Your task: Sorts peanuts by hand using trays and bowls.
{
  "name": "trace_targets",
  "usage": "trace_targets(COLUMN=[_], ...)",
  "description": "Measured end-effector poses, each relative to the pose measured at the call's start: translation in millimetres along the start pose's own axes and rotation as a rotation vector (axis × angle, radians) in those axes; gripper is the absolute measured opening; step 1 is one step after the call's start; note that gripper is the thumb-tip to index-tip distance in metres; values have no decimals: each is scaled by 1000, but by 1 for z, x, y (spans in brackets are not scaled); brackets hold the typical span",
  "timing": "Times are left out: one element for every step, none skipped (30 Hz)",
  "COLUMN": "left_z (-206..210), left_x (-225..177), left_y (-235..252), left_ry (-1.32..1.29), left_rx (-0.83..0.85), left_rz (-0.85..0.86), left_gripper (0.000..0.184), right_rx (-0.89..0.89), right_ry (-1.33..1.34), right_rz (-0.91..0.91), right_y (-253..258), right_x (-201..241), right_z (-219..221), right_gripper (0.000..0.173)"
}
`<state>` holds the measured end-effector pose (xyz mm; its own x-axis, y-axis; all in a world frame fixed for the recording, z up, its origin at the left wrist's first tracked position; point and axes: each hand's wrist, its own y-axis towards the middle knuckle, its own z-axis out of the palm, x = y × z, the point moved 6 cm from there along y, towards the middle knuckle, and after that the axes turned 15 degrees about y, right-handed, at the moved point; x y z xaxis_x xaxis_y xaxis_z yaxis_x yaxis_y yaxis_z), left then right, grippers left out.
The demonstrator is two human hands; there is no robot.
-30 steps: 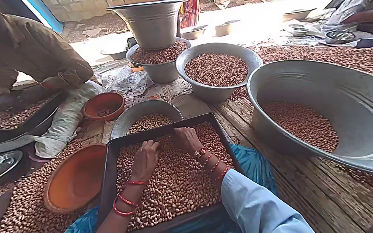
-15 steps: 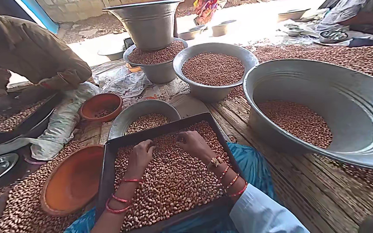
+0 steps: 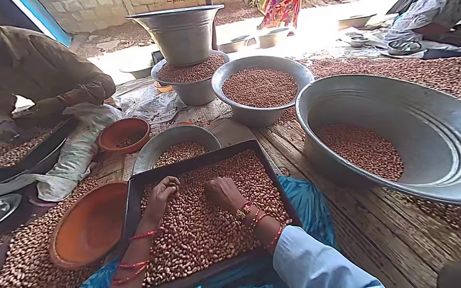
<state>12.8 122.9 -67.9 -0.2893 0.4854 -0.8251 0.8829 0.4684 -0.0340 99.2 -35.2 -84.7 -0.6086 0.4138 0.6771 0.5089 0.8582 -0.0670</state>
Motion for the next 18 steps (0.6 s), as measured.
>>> trace_targets(left_z=[4, 11, 21, 33, 44, 54, 62, 69, 74, 77, 79, 79, 78, 75, 70, 63, 54, 45], left_x=[-4, -10, -17, -23, -27, -31, -34, -35, -34, -34, -33, -32, -31, -31, -29, -25, -20, -15], left_y=[-9, -18, -28, -37, -45, -52, -57, -61, -63, -63, -64, -63, -62, -61, -58, -54, -51, -50], left_ry=[53, 185, 356, 515, 655, 774, 862, 929, 980, 1012, 1024, 1020, 997, 946, 865, 744, 560, 334], left_rx=[45, 91, 138, 163, 171, 157, 136, 114, 106, 114, 116, 110, 110, 117, 146, 179, 203, 217], left_rz=[14, 38, 69, 108, 145, 196, 238, 264, 264, 245, 236, 236, 234, 226, 188, 134, 93, 64], left_gripper=[20, 17, 15, 15, 15, 16, 17, 17, 17, 17, 17, 17, 16, 16, 17, 16, 13, 10], right_rx=[-1, -1, 1, 2, -3, -11, -19, -21, -20, -14, -4, 5, 16, 36, 58, 61, 38, -16], right_ry=[3, 8, 15, 19, 22, 20, 17, 15, 14, 15, 17, 17, 23, 43, 90, 166, 277, 426], right_rz=[0, 5, 17, 39, 63, 79, 86, 90, 89, 90, 94, 98, 104, 114, 131, 144, 150, 146], right_y=[-1, -1, -1, -1, 0, 0, 0, -1, -2, -2, -3, -3, -3, -4, -5, -5, -5, -5], right_x=[0, 1, 1, 1, 0, -1, -1, 0, 0, 0, 0, -1, -2, -4, -5, -9, -15, -23], right_z=[1, 1, 0, 0, 1, 1, 0, 0, 0, 1, 3, 5, 8, 10, 10, 7, 0, -9], right_gripper=[25, 24, 24, 25, 26, 27, 27, 28, 27, 26, 26, 25, 26, 28, 30, 33, 33, 31])
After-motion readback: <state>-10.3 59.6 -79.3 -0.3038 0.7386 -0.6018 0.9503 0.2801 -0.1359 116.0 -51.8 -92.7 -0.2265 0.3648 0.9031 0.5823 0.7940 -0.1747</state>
